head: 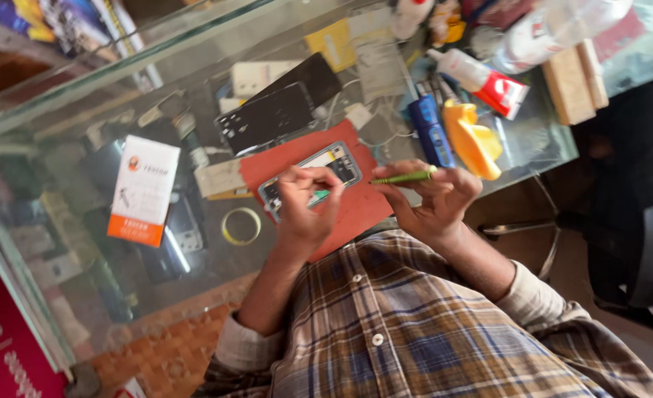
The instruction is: The person uses a screwdriver to remove screws from a disassembled smartphone placed on a red mat. They then use a small green tool to manipulate internal components and connectors inside the phone chassis. The person briefly lifts the phone to inspect it before continuing to adjust internal parts.
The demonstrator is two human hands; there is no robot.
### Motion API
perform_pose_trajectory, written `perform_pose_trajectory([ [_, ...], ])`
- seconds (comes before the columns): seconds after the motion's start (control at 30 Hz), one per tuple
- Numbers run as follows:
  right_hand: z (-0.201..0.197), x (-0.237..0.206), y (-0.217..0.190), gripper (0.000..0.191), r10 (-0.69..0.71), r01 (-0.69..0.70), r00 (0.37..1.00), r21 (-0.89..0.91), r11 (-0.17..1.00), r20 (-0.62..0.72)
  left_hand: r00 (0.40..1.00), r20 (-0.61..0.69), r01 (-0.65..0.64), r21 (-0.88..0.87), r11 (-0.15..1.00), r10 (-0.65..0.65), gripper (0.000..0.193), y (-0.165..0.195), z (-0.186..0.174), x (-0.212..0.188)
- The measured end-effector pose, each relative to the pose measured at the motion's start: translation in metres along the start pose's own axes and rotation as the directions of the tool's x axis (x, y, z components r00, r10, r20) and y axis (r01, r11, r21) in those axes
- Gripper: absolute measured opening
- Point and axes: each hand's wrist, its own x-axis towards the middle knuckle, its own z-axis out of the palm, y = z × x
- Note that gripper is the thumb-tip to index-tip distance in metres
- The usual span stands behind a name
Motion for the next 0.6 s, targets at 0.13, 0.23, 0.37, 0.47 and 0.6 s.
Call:
perform_pose_trajectory([
  [0.13, 0.005, 0.004, 0.002, 0.065, -0.146, 0.148, 0.989, -0.055, 0.987, 0.038, 0.995, 0.067, -0.084, 0.078, 0.993, 0.079, 0.048, 0.015, 0.01, 0.001],
  [0.23, 0.005, 0.008, 0.006, 0.065, -0.194, 0.196, 0.98, -0.055, 0.979, 0.038, 0.993, 0.076, -0.098, 0.088, 0.991, 0.092, 0.049, 0.019, 0.015, 0.003],
  [0.37, 0.008, 0.011, 0.006, 0.066, -0.179, 0.18, 0.983, -0.026, 0.983, 0.042, 0.992, 0.085, -0.094, 0.062, 0.994, 0.089, 0.049, 0.022, 0.013, 0.005],
  [0.47, 0.01, 0.017, 0.004, 0.067, -0.184, 0.185, 0.982, -0.021, 0.983, 0.047, 0.993, 0.082, -0.09, 0.042, 0.995, 0.087, 0.048, 0.022, 0.011, 0.008],
  [0.6, 0.01, 0.024, 0.0, 0.067, -0.182, 0.189, 0.977, -0.047, 0.981, 0.112, 0.994, 0.08, -0.079, 0.107, 0.991, 0.071, 0.048, 0.023, 0.009, 0.01],
])
